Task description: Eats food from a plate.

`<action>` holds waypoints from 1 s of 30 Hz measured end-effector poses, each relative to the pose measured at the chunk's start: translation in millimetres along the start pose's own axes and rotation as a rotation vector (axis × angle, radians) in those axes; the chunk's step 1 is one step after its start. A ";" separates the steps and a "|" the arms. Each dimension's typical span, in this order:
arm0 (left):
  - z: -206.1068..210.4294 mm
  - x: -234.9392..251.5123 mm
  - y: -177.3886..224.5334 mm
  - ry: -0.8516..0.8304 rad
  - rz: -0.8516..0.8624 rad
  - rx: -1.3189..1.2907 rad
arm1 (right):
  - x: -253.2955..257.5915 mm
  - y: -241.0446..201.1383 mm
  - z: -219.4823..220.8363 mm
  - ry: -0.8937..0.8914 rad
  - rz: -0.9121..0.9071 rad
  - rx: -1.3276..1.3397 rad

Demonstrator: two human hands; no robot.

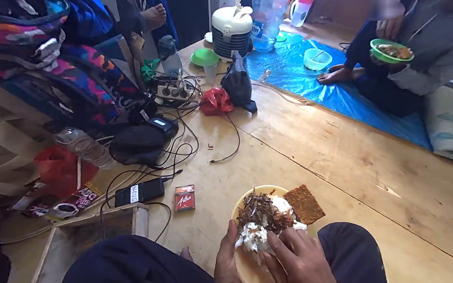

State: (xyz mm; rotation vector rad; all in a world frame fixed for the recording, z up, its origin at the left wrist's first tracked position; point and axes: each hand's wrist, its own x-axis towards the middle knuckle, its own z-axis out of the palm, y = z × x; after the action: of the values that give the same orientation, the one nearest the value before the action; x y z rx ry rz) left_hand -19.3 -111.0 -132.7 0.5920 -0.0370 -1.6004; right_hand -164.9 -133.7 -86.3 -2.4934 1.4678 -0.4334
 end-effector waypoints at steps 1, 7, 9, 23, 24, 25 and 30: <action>-1.1 1.2 -0.4 -0.003 -0.007 -0.007 | -0.3 -0.9 3.5 -0.004 0.003 -0.022; 3.2 4.1 0.5 0.076 -0.004 0.018 | -8.0 0.2 0.2 -0.088 0.042 0.049; 2.9 5.0 -0.9 0.067 -0.001 0.021 | -9.2 3.0 -8.9 -0.130 0.072 0.125; -7.4 3.4 -14.4 0.133 0.070 0.210 | 7.6 -11.2 15.9 0.030 0.092 0.039; -8.4 3.8 -14.4 0.134 0.071 0.213 | 6.8 -11.7 16.5 0.020 0.085 0.033; -8.8 4.1 -14.5 0.135 0.075 0.218 | 5.5 -12.6 17.4 0.014 0.080 0.024; -7.4 5.4 -14.4 0.148 0.083 0.258 | 3.9 -15.9 22.1 0.001 0.080 0.019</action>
State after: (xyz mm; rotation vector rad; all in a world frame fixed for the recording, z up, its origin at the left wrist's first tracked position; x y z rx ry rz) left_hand -29.6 -111.7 -146.3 0.8967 -0.1577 -1.4781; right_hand -142.3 -128.8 -101.2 -2.4108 1.5497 -0.4323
